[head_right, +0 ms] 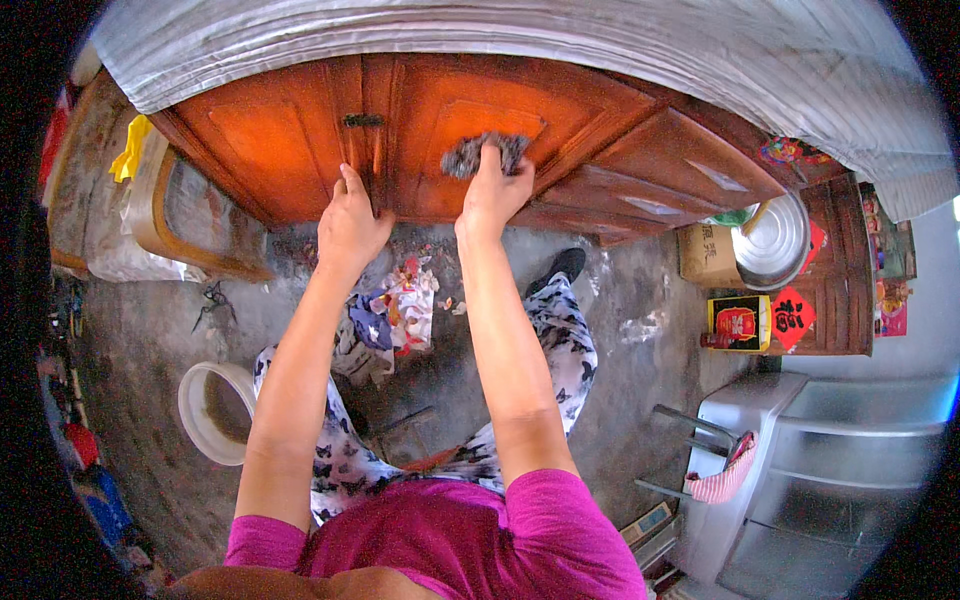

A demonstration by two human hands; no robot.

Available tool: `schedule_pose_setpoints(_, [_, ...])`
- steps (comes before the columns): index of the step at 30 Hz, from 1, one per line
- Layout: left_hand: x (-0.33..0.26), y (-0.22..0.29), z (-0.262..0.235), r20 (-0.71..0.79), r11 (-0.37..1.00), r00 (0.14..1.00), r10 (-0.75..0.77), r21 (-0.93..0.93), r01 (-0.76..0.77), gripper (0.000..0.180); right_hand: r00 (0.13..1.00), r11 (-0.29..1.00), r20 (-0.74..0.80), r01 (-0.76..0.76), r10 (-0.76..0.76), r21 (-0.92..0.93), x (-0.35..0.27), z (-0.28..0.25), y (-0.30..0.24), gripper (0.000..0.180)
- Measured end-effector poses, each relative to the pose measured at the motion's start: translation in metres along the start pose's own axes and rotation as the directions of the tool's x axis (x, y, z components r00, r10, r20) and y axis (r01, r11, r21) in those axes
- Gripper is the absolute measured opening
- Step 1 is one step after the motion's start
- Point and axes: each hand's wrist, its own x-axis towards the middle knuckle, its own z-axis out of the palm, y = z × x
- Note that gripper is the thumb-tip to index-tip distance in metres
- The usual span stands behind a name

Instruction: The person scrubs a wooden cabinet door with a steel wool pad and a cloth, repeatedly dipping the pad into a bucket of water. The person wipes the surface of the cabinet door, focusing on removing residue or grime.

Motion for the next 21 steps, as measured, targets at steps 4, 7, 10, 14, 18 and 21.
schedule_pose_setpoints(4, [0.003, 0.006, 0.000, 0.005, 1.000, 1.000, 0.005, -0.011, -0.005, 0.094, 0.988, 0.984, -0.001, 0.153, -0.154, -0.087, 0.017, -0.003, 0.016, 0.024])
schedule_pose_setpoints(7, [0.001, 0.003, 0.004, -0.020, 1.000, 1.000, 0.021, -0.008, -0.021, 0.094, 0.997, 0.997, 0.029, 0.067, -0.066, -0.042, 0.012, -0.014, 0.025, 0.025])
schedule_pose_setpoints(10, [0.000, -0.001, 0.004, -0.013, 1.000, 1.000, 0.011, -0.007, -0.011, 0.094, 0.998, 0.998, 0.030, 0.061, -0.060, -0.015, 0.005, -0.001, 0.003, 0.028])
schedule_pose_setpoints(14, [0.000, 0.007, 0.000, 0.009, 1.000, 1.000, 0.014, -0.009, -0.014, 0.093, 0.978, 0.969, -0.017, 0.206, -0.210, -0.134, 0.016, -0.008, 0.025, 0.028])
schedule_pose_setpoints(18, [0.001, 0.006, 0.000, -0.005, 1.000, 1.000, 0.019, -0.013, -0.019, 0.092, 0.998, 0.995, -0.012, 0.053, -0.054, -0.086, 0.013, -0.023, 0.036, 0.027])
schedule_pose_setpoints(21, [0.001, 0.000, -0.001, -0.020, 1.000, 1.000, 0.019, 0.011, -0.019, 0.092, 0.980, 0.975, 0.013, 0.197, -0.196, -0.103, 0.008, -0.005, 0.016, 0.027])
